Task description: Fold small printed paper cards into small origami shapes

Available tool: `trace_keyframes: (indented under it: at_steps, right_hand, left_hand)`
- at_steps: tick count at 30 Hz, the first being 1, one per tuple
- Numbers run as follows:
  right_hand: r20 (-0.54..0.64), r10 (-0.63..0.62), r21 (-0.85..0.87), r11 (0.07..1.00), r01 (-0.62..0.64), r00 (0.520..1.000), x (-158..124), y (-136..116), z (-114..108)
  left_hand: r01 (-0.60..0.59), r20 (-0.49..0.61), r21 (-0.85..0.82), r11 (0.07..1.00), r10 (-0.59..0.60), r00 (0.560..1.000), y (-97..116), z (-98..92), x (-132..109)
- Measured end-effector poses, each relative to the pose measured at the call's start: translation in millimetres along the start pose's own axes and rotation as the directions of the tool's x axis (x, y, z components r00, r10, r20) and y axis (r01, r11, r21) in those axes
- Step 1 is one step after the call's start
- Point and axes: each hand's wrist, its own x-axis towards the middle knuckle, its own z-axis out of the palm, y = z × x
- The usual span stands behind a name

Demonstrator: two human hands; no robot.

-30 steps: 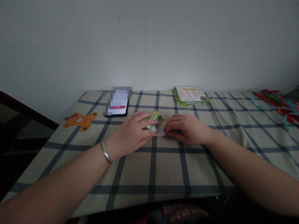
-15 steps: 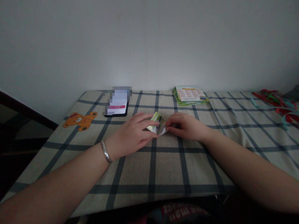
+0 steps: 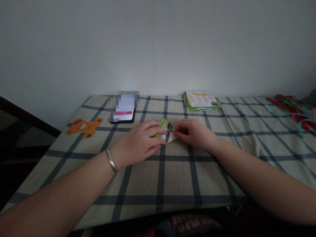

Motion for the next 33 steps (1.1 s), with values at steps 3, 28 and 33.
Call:
trace_keyframes:
  at_steps: [3,28,33]
  right_hand:
    - [-0.012,0.032,-0.017,0.999,-0.032,0.999,0.6,0.6,2.2]
    - [-0.007,0.138,0.037,0.99,-0.138,0.99,2.9,-3.9,4.6]
    - [-0.004,0.009,0.026,1.0,-0.009,1.0,0.4,2.2,1.3]
  left_hand:
    - [0.022,-0.004,-0.015,1.0,-0.022,1.0,0.4,1.3,-0.1]
    - [0.125,0.064,-0.105,0.987,-0.119,0.991,5.1,2.8,1.5]
    - [0.14,0.072,-0.099,0.985,-0.133,0.989,4.7,2.9,0.6]
